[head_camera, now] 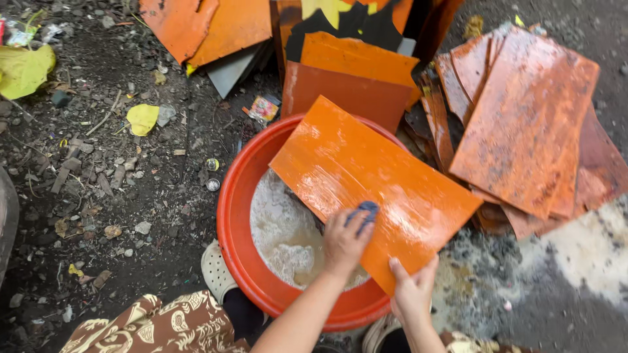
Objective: The person washes orange rectangular tiles one by one using a blue cloth and soapy water in a red basin. They scrub each tile, rinse it in the basin, and place it on a growing stack of cleaned tiles beside the basin.
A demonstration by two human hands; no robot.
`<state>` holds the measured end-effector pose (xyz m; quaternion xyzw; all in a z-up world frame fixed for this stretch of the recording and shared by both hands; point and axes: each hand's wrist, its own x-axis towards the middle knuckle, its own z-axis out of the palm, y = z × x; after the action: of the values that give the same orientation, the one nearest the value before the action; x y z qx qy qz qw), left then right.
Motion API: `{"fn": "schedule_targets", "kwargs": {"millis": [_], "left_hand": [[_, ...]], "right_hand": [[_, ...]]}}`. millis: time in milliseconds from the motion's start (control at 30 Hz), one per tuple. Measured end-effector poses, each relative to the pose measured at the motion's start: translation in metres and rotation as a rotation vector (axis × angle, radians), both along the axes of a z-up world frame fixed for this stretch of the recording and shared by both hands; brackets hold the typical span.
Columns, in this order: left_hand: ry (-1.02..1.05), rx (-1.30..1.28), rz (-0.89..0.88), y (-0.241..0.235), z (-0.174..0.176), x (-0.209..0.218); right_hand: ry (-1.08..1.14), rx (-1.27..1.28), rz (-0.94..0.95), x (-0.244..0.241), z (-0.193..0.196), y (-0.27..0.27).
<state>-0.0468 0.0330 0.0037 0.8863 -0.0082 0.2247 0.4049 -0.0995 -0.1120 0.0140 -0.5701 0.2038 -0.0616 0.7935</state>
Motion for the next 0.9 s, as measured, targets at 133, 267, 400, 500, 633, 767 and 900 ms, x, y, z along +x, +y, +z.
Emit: {"fn": "schedule_targets", "kwargs": {"millis": [133, 267, 400, 500, 633, 767, 900], "left_hand": [[0.078, 0.067, 0.108, 0.051, -0.05, 0.043], [-0.004, 0.159, 0.234, 0.083, -0.089, 0.08], [0.105, 0.183, 0.364, 0.137, -0.118, 0.117], [0.231, 0.115, 0.514, 0.173, -0.134, 0.129], [0.292, 0.013, 0.537, 0.195, -0.152, 0.112], [0.225, -0.187, 0.641, 0.182, -0.154, 0.101], [0.155, -0.404, 0.78, 0.169, -0.14, 0.111]], "right_hand": [[0.07, -0.047, 0.022, 0.002, -0.017, -0.011], [0.115, 0.003, 0.017, 0.007, -0.025, -0.014], [0.217, 0.03, -0.008, 0.008, -0.016, -0.015], [0.155, -0.044, 0.003, 0.017, -0.002, -0.024], [0.142, -0.114, 0.067, 0.034, 0.038, -0.043], [0.227, -0.14, 0.071, 0.061, 0.094, -0.056], [0.179, -0.103, 0.173, 0.094, 0.123, -0.074]]}}
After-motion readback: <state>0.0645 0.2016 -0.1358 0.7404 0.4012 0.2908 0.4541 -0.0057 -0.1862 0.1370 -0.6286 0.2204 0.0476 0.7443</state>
